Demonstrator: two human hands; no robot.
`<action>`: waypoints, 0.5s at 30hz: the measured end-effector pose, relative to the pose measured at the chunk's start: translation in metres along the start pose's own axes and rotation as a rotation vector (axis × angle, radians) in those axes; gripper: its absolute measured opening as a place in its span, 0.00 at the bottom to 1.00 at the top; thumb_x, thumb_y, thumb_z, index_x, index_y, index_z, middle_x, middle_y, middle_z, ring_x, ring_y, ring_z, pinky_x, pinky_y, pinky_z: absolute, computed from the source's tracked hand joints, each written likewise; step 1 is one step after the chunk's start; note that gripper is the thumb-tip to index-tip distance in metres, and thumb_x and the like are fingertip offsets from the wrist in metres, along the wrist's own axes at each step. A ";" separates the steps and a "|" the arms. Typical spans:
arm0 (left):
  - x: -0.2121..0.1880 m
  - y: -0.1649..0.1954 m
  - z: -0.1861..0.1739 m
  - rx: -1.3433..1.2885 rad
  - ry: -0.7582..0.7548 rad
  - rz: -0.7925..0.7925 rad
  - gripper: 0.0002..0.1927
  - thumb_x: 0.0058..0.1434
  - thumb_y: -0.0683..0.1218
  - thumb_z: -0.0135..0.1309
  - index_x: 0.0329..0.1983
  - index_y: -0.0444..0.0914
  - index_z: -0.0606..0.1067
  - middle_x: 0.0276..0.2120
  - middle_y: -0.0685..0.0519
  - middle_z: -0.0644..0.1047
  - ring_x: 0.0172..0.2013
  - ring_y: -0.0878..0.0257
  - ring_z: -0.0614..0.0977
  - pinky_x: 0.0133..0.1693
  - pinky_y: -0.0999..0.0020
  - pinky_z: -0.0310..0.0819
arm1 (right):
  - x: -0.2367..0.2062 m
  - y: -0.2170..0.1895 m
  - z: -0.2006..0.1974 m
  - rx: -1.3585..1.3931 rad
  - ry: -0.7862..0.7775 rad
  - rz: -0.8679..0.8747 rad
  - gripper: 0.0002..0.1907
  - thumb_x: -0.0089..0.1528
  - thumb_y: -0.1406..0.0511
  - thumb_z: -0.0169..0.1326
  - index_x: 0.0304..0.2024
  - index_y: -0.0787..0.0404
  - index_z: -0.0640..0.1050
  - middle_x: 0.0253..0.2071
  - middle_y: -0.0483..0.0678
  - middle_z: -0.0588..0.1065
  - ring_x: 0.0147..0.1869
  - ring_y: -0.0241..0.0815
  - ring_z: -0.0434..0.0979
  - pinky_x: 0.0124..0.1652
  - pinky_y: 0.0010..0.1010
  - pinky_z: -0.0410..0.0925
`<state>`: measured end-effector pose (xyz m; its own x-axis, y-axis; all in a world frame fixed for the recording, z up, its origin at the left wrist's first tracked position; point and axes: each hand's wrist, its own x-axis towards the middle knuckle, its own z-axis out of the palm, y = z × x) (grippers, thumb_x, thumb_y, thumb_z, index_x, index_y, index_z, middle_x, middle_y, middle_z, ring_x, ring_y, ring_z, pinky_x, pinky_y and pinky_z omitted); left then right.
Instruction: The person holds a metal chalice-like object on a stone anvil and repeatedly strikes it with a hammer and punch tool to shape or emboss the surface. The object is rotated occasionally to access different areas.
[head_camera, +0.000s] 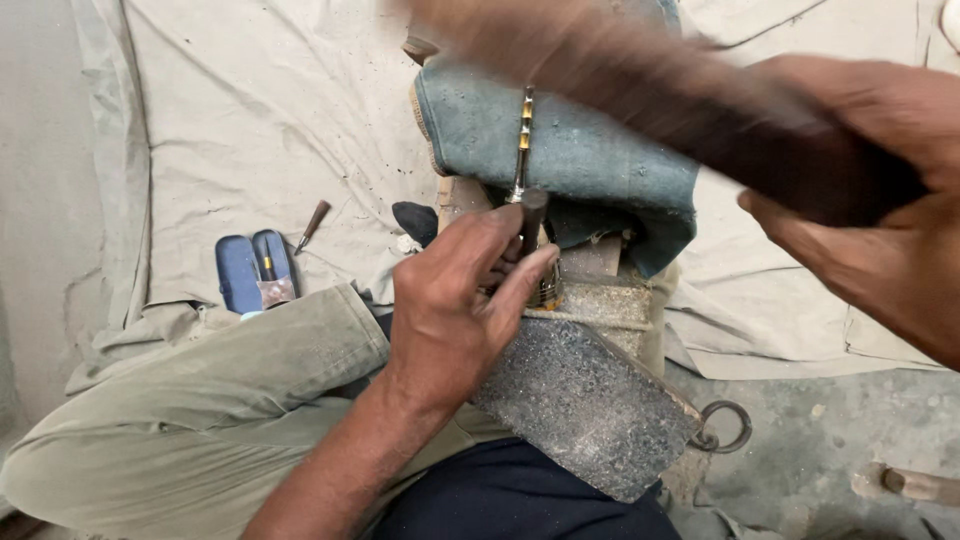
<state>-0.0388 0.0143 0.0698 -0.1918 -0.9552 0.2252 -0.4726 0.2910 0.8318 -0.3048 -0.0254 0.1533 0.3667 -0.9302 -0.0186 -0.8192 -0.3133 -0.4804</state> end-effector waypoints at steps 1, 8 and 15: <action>0.003 0.000 0.000 -0.009 -0.039 -0.013 0.16 0.63 0.42 0.67 0.51 0.33 0.76 0.39 0.46 0.81 0.37 0.60 0.86 0.35 0.67 0.83 | -0.004 0.007 0.002 0.021 -0.003 0.030 0.27 0.58 0.73 0.63 0.60 0.64 0.76 0.41 0.55 0.78 0.40 0.41 0.81 0.40 0.30 0.74; 0.018 -0.002 -0.007 -0.006 -0.188 0.097 0.16 0.63 0.42 0.66 0.52 0.35 0.77 0.39 0.45 0.80 0.37 0.51 0.84 0.37 0.59 0.80 | -0.054 0.037 0.039 -0.027 -0.054 0.517 0.15 0.58 0.72 0.65 0.47 0.68 0.80 0.34 0.55 0.80 0.34 0.44 0.82 0.35 0.32 0.74; 0.036 -0.005 0.002 0.103 -0.476 0.127 0.16 0.61 0.45 0.65 0.51 0.37 0.78 0.33 0.48 0.81 0.28 0.57 0.83 0.29 0.61 0.79 | -0.109 0.057 0.072 0.243 0.140 0.523 0.14 0.58 0.72 0.68 0.43 0.68 0.78 0.32 0.51 0.78 0.33 0.39 0.80 0.37 0.30 0.73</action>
<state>-0.0454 -0.0219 0.0725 -0.6130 -0.7887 0.0456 -0.4977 0.4303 0.7530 -0.3597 0.0716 0.0652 -0.1340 -0.9707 -0.1994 -0.7447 0.2313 -0.6261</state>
